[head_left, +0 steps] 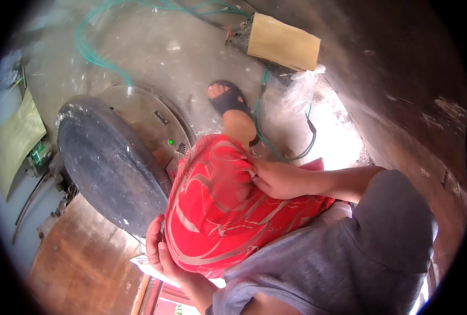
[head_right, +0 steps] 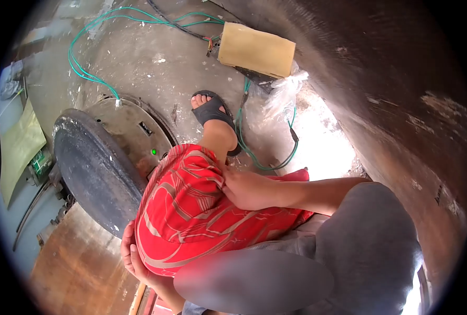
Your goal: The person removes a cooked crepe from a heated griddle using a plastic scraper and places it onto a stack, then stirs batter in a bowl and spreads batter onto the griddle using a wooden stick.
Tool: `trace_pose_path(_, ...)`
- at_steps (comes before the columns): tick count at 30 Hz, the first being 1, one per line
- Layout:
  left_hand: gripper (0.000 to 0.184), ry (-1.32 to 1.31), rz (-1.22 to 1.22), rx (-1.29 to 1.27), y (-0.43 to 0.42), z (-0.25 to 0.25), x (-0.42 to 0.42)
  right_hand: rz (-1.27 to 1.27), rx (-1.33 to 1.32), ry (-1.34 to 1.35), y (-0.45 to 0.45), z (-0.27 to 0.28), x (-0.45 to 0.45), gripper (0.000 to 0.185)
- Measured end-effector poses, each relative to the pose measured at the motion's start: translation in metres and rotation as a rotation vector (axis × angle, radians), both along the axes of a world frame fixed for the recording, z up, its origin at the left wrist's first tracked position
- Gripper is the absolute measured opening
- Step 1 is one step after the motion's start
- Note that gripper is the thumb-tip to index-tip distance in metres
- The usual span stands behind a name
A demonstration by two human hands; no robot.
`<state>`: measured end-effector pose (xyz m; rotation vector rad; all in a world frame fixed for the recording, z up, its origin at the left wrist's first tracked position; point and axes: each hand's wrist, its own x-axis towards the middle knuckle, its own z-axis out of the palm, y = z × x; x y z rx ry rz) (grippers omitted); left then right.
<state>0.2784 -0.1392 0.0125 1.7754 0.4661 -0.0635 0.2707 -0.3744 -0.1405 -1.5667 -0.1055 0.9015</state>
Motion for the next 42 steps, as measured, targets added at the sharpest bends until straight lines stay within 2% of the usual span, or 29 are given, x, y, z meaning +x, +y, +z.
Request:
trace_pose_path(1, 0.037, -0.019, 0.002, -0.004, -0.001, 0.001, -0.001, -0.008, -0.002, -0.005, 0.002, 0.000, -0.001, 0.064)
trace_pose_path(3, 0.036, -0.039, 0.021, 0.024, -0.006, 0.005, -0.002, 0.041, -0.069, 0.004, 0.005, 0.001, 0.000, 0.044)
trace_pose_path(6, 0.037, -0.065, -0.018, 0.039, -0.001, 0.005, -0.009, 0.028, -0.090, 0.068, 0.000, 0.009, 0.004, 0.040)
trace_pose_path(7, 0.039, -0.098, -0.072, 0.020, 0.005, 0.004, -0.013, 0.025, -0.092, 0.062, -0.002, 0.009, 0.006, 0.040)
trace_pose_path(9, 0.039, -0.104, -0.061, -0.004, 0.004, 0.004, -0.015, 0.099, -0.087, 0.013, -0.003, 0.007, 0.007, 0.052)
trace_pose_path(15, 0.036, -0.114, -0.009, -0.019, 0.006, 0.012, -0.030, -0.015, 0.056, -0.126, -0.004, -0.024, -0.003, 0.049)
trace_pose_path(16, 0.036, -0.101, 0.023, 0.004, 0.006, 0.014, -0.034, 0.009, -0.023, 0.056, -0.011, -0.015, 0.004, 0.046)
trace_pose_path(18, 0.034, -0.142, 0.029, 0.005, 0.009, 0.016, -0.041, -0.137, 0.061, 0.043, -0.006, -0.076, -0.016, 0.044)
trace_pose_path(20, 0.031, -0.169, 0.055, 0.061, 0.015, 0.017, -0.055, -0.448, 0.076, 0.479, -0.017, -0.071, -0.004, 0.039)
trace_pose_path(22, 0.029, -0.187, 0.103, 0.092, 0.017, 0.023, -0.068, -0.703, -0.447, 0.109, -0.017, -0.094, -0.006, 0.035)
trace_pose_path(24, 0.029, -0.195, 0.125, 0.134, 0.023, 0.024, -0.088, -0.834, -0.339, -0.122, -0.029, -0.084, 0.005, 0.029)
trace_pose_path(25, 0.029, -0.197, 0.173, 0.144, 0.024, 0.024, -0.098, -0.757, -0.196, -0.185, -0.037, -0.066, 0.016, 0.027)
trace_pose_path(26, 0.029, -0.215, 0.204, 0.142, 0.024, 0.025, -0.108, -0.730, -0.189, -0.208, -0.041, -0.045, 0.025, 0.027)
trace_pose_path(28, 0.029, -0.161, 0.275, 0.156, 0.024, 0.028, -0.127, -0.616, 0.065, -0.038, -0.045, 0.007, 0.043, 0.017)
trace_pose_path(30, 0.030, -0.137, 0.327, 0.172, 0.024, 0.030, -0.145, -0.563, 0.139, -0.068, -0.037, 0.069, 0.057, 0.014)
trace_pose_path(32, 0.031, -0.105, 0.399, 0.126, 0.020, 0.033, -0.159, -0.377, 0.589, -0.455, -0.024, 0.144, 0.062, 0.015)
trace_pose_path(34, 0.031, -0.119, 0.397, 0.092, 0.020, 0.033, -0.175, -0.161, 0.876, -0.239, -0.018, 0.223, 0.049, 0.016)
trace_pose_path(36, 0.029, -0.155, 0.386, 0.102, 0.023, 0.027, -0.192, -0.012, 1.153, -0.148, 0.002, 0.265, 0.045, 0.012)
trace_pose_path(37, 0.028, -0.171, 0.386, 0.096, 0.021, 0.030, -0.197, 0.411, 1.367, -0.106, 0.012, 0.283, 0.051, 0.008)
trace_pose_path(38, 0.028, -0.185, 0.413, 0.098, 0.020, 0.031, -0.201, 0.687, 1.479, -0.107, 0.019, 0.300, 0.048, 0.008)
trace_pose_path(40, 0.027, -0.269, 0.366, 0.119, 0.019, 0.035, -0.212, 0.918, 1.557, -0.095, 0.025, 0.326, 0.035, 0.008)
trace_pose_path(42, 0.030, -0.253, 0.391, 0.078, 0.022, 0.038, -0.230, 1.034, 1.570, -0.071, 0.033, 0.339, 0.022, 0.009)
